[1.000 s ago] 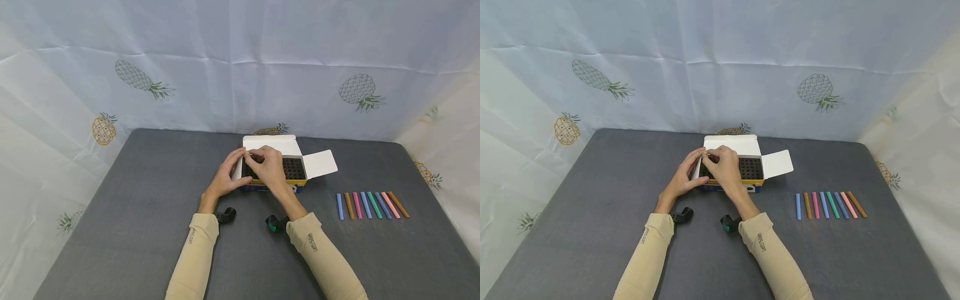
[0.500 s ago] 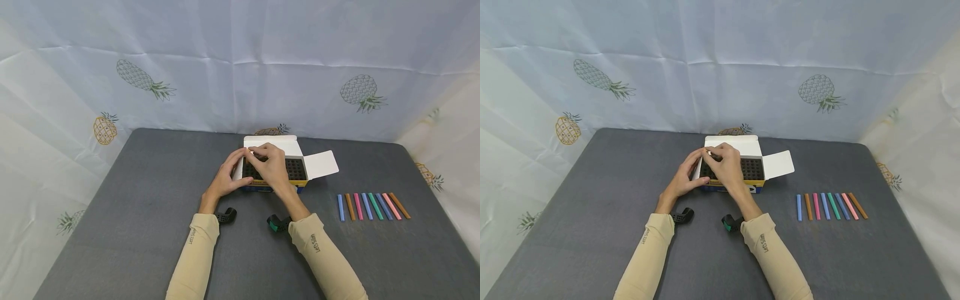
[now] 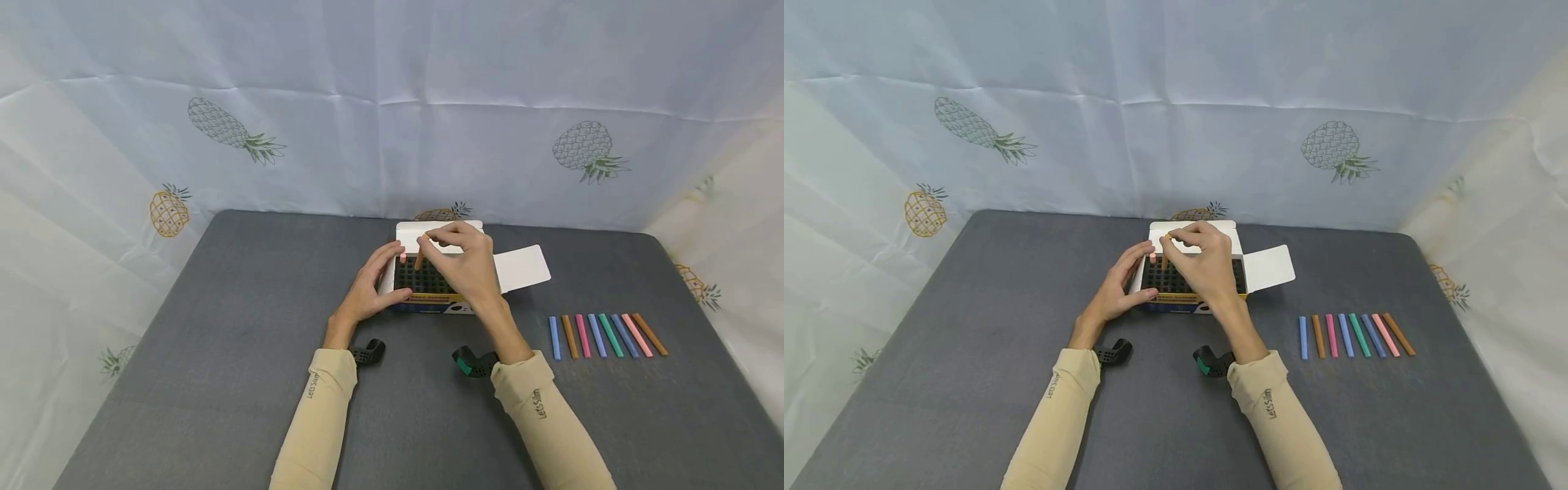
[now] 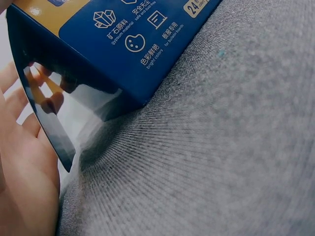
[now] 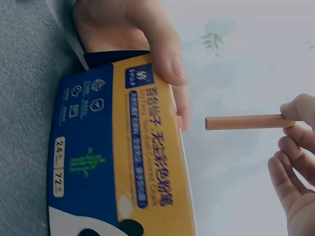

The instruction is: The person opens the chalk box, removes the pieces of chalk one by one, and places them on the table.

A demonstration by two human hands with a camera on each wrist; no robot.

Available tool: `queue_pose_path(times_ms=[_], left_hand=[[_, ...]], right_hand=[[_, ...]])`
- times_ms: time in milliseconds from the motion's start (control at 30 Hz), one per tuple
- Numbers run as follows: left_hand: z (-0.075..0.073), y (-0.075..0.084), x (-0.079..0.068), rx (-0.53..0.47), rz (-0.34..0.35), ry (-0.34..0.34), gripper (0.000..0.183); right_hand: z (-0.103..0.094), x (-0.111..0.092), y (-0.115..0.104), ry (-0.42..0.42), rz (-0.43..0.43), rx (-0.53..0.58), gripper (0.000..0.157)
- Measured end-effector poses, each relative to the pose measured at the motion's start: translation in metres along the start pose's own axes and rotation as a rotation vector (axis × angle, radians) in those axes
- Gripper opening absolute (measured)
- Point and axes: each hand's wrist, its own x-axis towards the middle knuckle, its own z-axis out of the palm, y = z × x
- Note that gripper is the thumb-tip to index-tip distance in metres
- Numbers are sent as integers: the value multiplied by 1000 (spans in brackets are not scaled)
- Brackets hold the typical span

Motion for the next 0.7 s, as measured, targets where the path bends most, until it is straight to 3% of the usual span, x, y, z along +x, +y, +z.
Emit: queue_pose_path(times_ms=[200,500,700], left_hand=[[0,1,0,-17,5,-5,79],[-1,2,0,-11,0,-7,91],[-2,2,0,-26,6,-9,81]], right_hand=[[-9,0,2,11,-19,-7,13],[-26,-3,7,36,-12,4,9],[-42,-7,13,55,19,-38,9]])
